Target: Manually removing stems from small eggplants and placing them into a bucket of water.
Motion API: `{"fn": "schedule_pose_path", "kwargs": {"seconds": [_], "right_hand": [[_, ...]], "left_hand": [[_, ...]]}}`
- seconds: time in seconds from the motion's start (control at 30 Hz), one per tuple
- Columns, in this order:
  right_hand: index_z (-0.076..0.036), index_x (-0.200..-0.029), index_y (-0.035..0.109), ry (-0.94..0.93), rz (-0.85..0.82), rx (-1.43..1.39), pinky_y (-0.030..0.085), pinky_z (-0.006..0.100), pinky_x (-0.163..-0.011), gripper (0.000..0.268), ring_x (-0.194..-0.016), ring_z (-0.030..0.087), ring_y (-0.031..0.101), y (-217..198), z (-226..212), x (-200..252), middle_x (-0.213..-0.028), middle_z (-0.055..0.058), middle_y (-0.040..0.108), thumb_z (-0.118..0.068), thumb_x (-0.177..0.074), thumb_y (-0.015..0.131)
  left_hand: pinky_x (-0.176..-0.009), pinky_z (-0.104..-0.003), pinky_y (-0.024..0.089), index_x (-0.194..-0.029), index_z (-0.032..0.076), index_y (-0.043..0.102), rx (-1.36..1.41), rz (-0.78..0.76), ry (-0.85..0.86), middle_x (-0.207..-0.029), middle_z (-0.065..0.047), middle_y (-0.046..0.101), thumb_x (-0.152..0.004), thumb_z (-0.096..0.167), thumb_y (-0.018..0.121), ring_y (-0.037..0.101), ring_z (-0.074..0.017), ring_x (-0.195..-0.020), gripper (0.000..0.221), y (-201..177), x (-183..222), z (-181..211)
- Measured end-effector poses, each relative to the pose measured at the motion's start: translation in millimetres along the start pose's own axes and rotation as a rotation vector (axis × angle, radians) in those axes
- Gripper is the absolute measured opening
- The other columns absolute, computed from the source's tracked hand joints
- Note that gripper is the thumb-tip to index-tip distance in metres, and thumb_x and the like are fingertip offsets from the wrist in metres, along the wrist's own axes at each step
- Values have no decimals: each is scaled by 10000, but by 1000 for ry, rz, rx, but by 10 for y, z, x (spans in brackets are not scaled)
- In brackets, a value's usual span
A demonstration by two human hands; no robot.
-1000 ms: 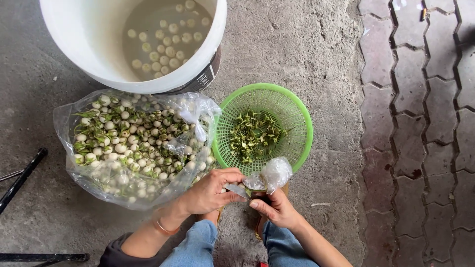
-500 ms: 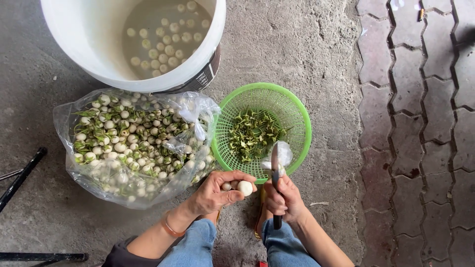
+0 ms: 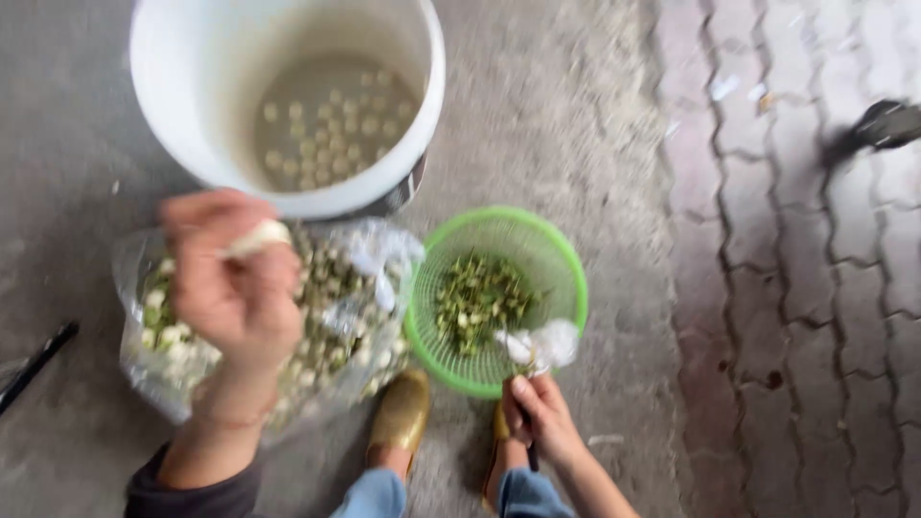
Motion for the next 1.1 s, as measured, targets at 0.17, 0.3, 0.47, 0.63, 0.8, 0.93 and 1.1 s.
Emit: {"fn": "schedule_pose_path", "kwargs": {"seconds": [0.17,0.3,0.47,0.63,0.8,0.93,1.1], "right_hand": [[-50,-693,495,122,153,-46,167,281,-339,477,-360,130,284,-218,235,-113,-489,66,402,-353,-1052,576],[19,-941,552,23,161,-127,200,276,-307,342,-342,143,251,-214,65,-234,-540,106,397,-303,-1054,563],[-17,-684,457,65,135,-115,202,262,-339,523,-382,142,269,-160,211,-194,-589,97,416,-368,-1046,594],[-78,-743,466,152,132,-12,242,252,-353,480,-398,111,301,26,104,-143,-570,47,429,-439,-1023,615],[-121,-1368,563,186,143,-56,237,245,-379,449,-417,108,291,72,54,-164,-607,60,465,-375,-999,599],[-57,-692,504,198,97,5,243,273,-398,539,-407,129,314,-15,161,-195,-532,43,385,-466,-1028,606],[-69,-611,482,165,36,4,252,244,-366,592,-371,112,334,50,74,-146,-482,16,351,-465,-1033,610]], "left_hand": [[-1303,-600,373,-1540,-129,416,-612,28,343,-1659,-273,172,-1125,21,678,272,-486,-1597,513,-263,-383,18],[-1138,-562,454,-1392,-128,573,-745,53,395,-1511,-350,420,-1070,62,631,489,-479,-1343,378,-526,669,-405],[-927,-448,529,-1130,241,704,-1141,-372,-371,-1143,-65,676,-848,257,709,653,-313,-1110,283,-1530,2488,-3163],[-823,-494,577,-1244,264,612,-1433,-687,-446,-1166,-65,663,-832,316,669,639,-332,-1107,419,-1391,2857,-3450],[-891,-409,572,-1159,328,686,-1376,-1055,-993,-1203,-39,579,-1011,266,486,707,-256,-1083,257,-1300,2894,-3222],[-886,-408,565,-1242,291,582,-1483,-926,-854,-1249,-34,614,-894,146,531,693,-296,-1122,381,-1306,2820,-3172],[-919,-401,575,-1306,294,648,-1216,-711,-1037,-1306,-28,658,-954,192,678,701,-266,-1144,368,-1544,2779,-3382]]}}
Point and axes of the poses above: each hand's wrist, its own x-axis away from the middle knuckle, its own y-axis out of the palm, z = x × y, the point moved 9 cm from there along -x, towards the middle knuckle
